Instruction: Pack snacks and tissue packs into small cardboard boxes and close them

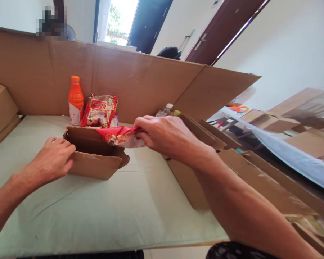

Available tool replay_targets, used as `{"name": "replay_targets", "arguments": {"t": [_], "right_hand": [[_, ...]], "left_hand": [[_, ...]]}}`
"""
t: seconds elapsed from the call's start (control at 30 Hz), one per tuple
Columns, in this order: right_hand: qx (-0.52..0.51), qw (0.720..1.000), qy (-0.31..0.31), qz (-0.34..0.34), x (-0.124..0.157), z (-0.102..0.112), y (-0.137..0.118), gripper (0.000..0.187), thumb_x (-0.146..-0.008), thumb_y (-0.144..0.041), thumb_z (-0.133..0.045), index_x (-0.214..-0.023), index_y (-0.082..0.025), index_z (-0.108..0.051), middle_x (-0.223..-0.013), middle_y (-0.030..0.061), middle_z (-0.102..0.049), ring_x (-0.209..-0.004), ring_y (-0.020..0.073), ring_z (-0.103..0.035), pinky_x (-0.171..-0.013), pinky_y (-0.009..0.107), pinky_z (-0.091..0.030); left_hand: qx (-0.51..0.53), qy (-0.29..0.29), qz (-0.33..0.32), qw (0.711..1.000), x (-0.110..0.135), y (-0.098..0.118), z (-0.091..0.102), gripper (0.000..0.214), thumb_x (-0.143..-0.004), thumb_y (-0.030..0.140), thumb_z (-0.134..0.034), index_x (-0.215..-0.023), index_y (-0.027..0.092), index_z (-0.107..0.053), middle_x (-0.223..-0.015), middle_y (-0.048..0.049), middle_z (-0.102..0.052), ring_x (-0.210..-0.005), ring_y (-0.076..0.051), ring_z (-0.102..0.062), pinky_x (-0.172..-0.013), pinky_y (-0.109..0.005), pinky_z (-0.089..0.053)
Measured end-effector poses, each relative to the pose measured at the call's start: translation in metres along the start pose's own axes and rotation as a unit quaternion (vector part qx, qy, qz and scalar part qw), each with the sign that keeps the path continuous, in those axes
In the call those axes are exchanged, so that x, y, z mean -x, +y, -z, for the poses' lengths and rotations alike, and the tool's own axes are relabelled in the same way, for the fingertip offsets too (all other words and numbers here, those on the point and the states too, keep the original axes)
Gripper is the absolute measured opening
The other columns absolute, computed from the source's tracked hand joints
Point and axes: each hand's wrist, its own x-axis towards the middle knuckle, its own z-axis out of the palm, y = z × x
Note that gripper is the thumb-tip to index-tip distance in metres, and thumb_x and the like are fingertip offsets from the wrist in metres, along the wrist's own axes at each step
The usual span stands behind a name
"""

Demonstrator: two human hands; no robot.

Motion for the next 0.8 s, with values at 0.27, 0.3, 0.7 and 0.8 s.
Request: {"name": "replay_targets", "arguments": {"t": [0.27,0.3,0.7,0.8], "right_hand": [[-0.429,0.894,0.131,-0.02,-0.042,-0.059,-0.061,0.006,-0.089,-0.026,-0.054,-0.093,-0.021,-0.052,-0.087,0.0027,-0.069,-0.079,0.0167,-0.062,-0.071,0.027,-0.045],[-0.422,0.901,0.098,-0.009,-0.046,-0.064,-0.067,0.005,-0.088,-0.024,-0.054,-0.092,-0.021,-0.052,-0.087,0.0026,-0.069,-0.078,0.0167,-0.062,-0.072,0.027,-0.044],[-0.14,0.964,-0.206,0.089,-0.055,-0.056,-0.062,0.017,-0.088,-0.013,-0.055,-0.098,-0.019,-0.068,-0.09,0.0068,-0.076,-0.083,0.0195,-0.065,-0.066,0.026,-0.037],[-0.152,0.955,-0.23,0.112,-0.062,-0.061,-0.065,0.022,-0.09,-0.021,-0.062,-0.11,-0.019,-0.072,-0.112,0.0101,-0.076,-0.099,0.0236,-0.069,-0.076,0.028,-0.045]], "left_hand": [[-0.004,-0.011,-0.032,0.999,-0.002,-0.007,0.002,0.012,-0.076,0.017,-0.051,-0.081,0.018,-0.062,-0.095,-0.0115,-0.071,-0.096,-0.029,-0.067,-0.099,-0.051,-0.047],[-0.005,-0.003,-0.034,0.999,-0.001,-0.008,0.002,0.013,-0.076,0.017,-0.051,-0.082,0.018,-0.063,-0.096,-0.0121,-0.071,-0.096,-0.029,-0.067,-0.098,-0.05,-0.047],[0.038,0.122,-0.065,0.99,0.024,-0.023,-0.023,0.008,-0.087,0.019,-0.058,-0.079,0.017,-0.061,-0.087,-0.0092,-0.064,-0.081,-0.026,-0.064,-0.072,-0.04,-0.056],[0.081,0.174,-0.064,0.979,0.031,-0.023,-0.028,0.011,-0.091,0.018,-0.054,-0.084,0.017,-0.062,-0.105,-0.0132,-0.066,-0.096,-0.028,-0.066,-0.082,-0.043,-0.059]]}}
